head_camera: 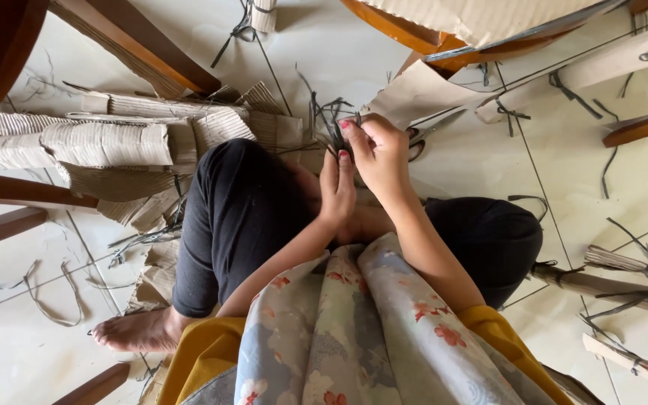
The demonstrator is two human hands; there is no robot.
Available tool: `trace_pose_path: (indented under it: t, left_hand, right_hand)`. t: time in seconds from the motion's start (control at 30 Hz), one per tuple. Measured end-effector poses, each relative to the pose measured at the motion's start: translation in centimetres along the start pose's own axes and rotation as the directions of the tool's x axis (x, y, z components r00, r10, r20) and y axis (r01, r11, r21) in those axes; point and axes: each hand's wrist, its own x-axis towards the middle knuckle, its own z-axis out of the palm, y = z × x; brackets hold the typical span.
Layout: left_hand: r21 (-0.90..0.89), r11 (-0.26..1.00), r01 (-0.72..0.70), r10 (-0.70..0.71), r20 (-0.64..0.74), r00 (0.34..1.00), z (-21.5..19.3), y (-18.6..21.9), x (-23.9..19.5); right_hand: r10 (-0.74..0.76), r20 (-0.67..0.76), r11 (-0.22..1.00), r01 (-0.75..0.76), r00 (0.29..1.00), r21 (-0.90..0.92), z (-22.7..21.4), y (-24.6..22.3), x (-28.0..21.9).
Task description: Wrapping wooden chair legs with protective cardboard and securing them with plastic ties for transport.
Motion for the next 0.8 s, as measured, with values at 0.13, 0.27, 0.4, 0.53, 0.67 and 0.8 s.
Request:
trace_pose_path:
  t: [0.13, 0.27, 0.4, 0.53, 0.67, 0.8]
  left_hand:
    - [-0.252, 0.87, 0.424, -0.454, -0.073, 0.888, 1.4, -1.2, -0.6]
    - [0.159, 0.669, 0.726, -0.741, 0.061, 0.669, -2.1, -13.3, -0.1]
    - [0.572, 0.632, 0.523, -0.696, 0.121, 0.708, -4.7, -9.9, 3.2]
    - [0.53, 0.81, 0.251, -0.397, 0.181, 0.9, -3.1, 6.3, 4.4]
    - [0.237, 0.971, 0.039, -0.179, 0.602, 0.778, -0.4, 11.4, 4.5]
    - [0.203, 0.975, 0.093, -0.208, 0.675, 0.708, 0.9, 9.7, 4.8]
  right_hand:
    - [0.068, 0.033, 0.996, -0.07, 0.997, 0.058, -1.2, -1.7, 0.2]
    - [0.193, 0.082, 0.96, -0.205, 0.978, 0.191, -3.7, -2.0, -0.3]
    - [0.226, 0.056, 0.921, -0.232, 0.973, 0.313, -7.0, -2.3, 0.1]
    - [0.244, 0.045, 0.911, -0.245, 0.969, 0.331, -9.6, -2.8, 0.4]
    - [0.226, -0.024, 0.913, -0.204, 0.974, 0.353, -11.1, -3.0, 0.1]
    - [0.258, -0.124, 0.928, -0.211, 0.958, 0.306, -14.3, -1.1, -1.1]
